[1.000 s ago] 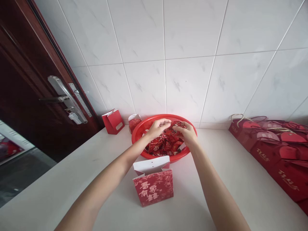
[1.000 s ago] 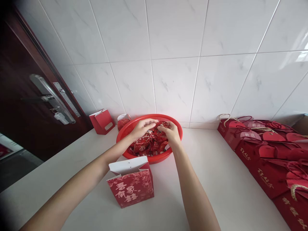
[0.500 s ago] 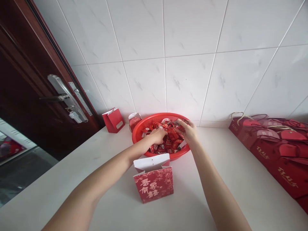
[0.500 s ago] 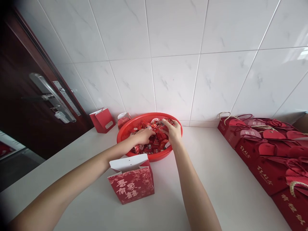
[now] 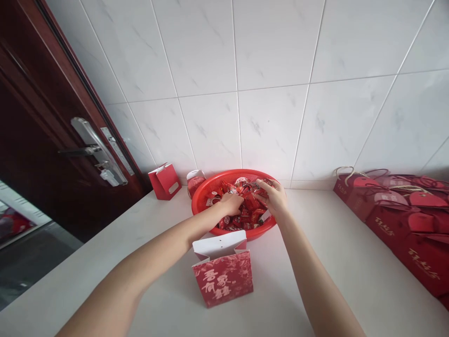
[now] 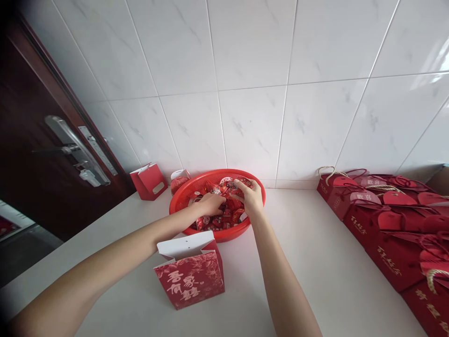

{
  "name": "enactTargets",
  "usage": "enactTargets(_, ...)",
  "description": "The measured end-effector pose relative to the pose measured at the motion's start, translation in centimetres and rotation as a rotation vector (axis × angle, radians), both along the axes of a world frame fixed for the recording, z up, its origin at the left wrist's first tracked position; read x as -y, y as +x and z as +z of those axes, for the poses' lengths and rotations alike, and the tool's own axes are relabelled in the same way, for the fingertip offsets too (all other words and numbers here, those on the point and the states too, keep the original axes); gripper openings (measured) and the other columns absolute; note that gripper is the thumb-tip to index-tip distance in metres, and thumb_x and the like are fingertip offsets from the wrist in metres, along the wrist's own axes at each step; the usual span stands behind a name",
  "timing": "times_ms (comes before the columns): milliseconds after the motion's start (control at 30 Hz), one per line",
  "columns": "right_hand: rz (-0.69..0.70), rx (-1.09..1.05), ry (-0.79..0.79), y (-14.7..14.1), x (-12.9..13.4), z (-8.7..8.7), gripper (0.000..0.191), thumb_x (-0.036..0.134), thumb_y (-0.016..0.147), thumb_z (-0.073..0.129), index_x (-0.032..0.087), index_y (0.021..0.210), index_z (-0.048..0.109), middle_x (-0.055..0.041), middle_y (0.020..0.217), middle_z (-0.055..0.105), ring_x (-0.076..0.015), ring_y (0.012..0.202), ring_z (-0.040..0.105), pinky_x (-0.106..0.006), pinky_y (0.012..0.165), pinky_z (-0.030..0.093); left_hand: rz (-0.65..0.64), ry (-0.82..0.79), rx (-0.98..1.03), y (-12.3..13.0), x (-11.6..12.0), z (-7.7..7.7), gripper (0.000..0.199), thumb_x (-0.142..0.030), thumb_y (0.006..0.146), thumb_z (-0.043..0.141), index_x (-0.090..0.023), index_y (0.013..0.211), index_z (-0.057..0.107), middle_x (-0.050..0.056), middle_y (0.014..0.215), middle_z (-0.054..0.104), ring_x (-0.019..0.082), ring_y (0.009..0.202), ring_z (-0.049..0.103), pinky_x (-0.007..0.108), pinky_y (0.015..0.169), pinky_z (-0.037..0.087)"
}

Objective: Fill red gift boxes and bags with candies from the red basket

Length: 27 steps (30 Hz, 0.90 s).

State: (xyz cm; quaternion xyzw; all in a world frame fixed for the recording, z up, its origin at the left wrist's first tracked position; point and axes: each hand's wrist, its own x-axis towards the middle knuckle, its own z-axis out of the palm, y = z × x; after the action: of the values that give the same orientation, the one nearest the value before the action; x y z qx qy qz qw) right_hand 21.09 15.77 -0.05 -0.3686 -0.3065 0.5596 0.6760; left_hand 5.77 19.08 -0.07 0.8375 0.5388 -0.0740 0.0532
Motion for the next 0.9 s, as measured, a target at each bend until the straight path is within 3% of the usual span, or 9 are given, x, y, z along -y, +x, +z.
enactTargets(167, 0.024, 0.014, -0.004, 0.0, 0.1, 0.0, 0.035, 0.029, 0.057, 0.092, 0.02, 0.08, 0.067, -0.0012, 0.084, 0.073, -0.0186, 0.08, 0.071, -0.026, 0.061, 0.066, 0.032, -0.017, 0.162, -0.7, -1.0, -0.7, 0.012, -0.007, 0.073, 0.063, -0.018, 0.071, 0.066, 0.008, 0.081, 0.073, 0.027, 0.085, 0.069, 0.034, 0.08, 0.051)
enactTargets(367, 0.006, 0.017, -0.004, 0.0, 0.2, 0.2, 0.034, 0.028, 0.057, 0.091, 0.02, 0.078, 0.065, 0.0002, 0.081, 0.071, -0.0166, 0.073, 0.069, -0.027, 0.059, 0.065, 0.054, -0.068, 0.523, -1.7, -2.1, -0.5, 0.028, -0.009, 0.082, 0.051, -0.016, 0.097, 0.073, 0.005, 0.091, 0.076, 0.02, 0.086, 0.071, 0.027, 0.077, 0.054)
enactTargets(500, 0.005, 0.003, -0.033, -0.1, 0.2, 0.2, 0.035, 0.028, 0.056, 0.09, 0.02, 0.081, 0.066, -0.0011, 0.081, 0.072, -0.0165, 0.069, 0.069, -0.025, 0.055, 0.063, 0.053, -0.037, 0.683, -1.7, -2.1, -0.1, 0.03, -0.011, 0.084, 0.051, -0.015, 0.104, 0.073, 0.006, 0.1, 0.077, 0.02, 0.093, 0.072, 0.027, 0.079, 0.055)
enactTargets(733, 0.007, 0.012, -0.015, 0.0, -0.2, -0.4, 0.039, 0.028, 0.053, 0.093, 0.02, 0.082, 0.069, 0.0, 0.078, 0.072, -0.0134, 0.06, 0.063, -0.025, 0.053, 0.063, 0.093, -0.003, 0.691, -1.6, -1.9, 0.1, 0.031, -0.009, 0.083, 0.046, -0.016, 0.093, 0.075, 0.004, 0.098, 0.077, 0.019, 0.092, 0.07, 0.026, 0.083, 0.053)
enactTargets(900, -0.001, 0.026, -0.043, 0.0, 0.0, -0.5, 0.042, 0.027, 0.053, 0.093, 0.021, 0.085, 0.068, 0.0001, 0.08, 0.071, -0.0163, 0.067, 0.067, -0.026, 0.054, 0.063, 0.086, -0.043, 0.613, -1.6, -1.2, 0.5, 0.026, -0.014, 0.086, 0.047, -0.017, 0.081, 0.072, 0.002, 0.083, 0.074, 0.019, 0.083, 0.068, 0.027, 0.077, 0.05)
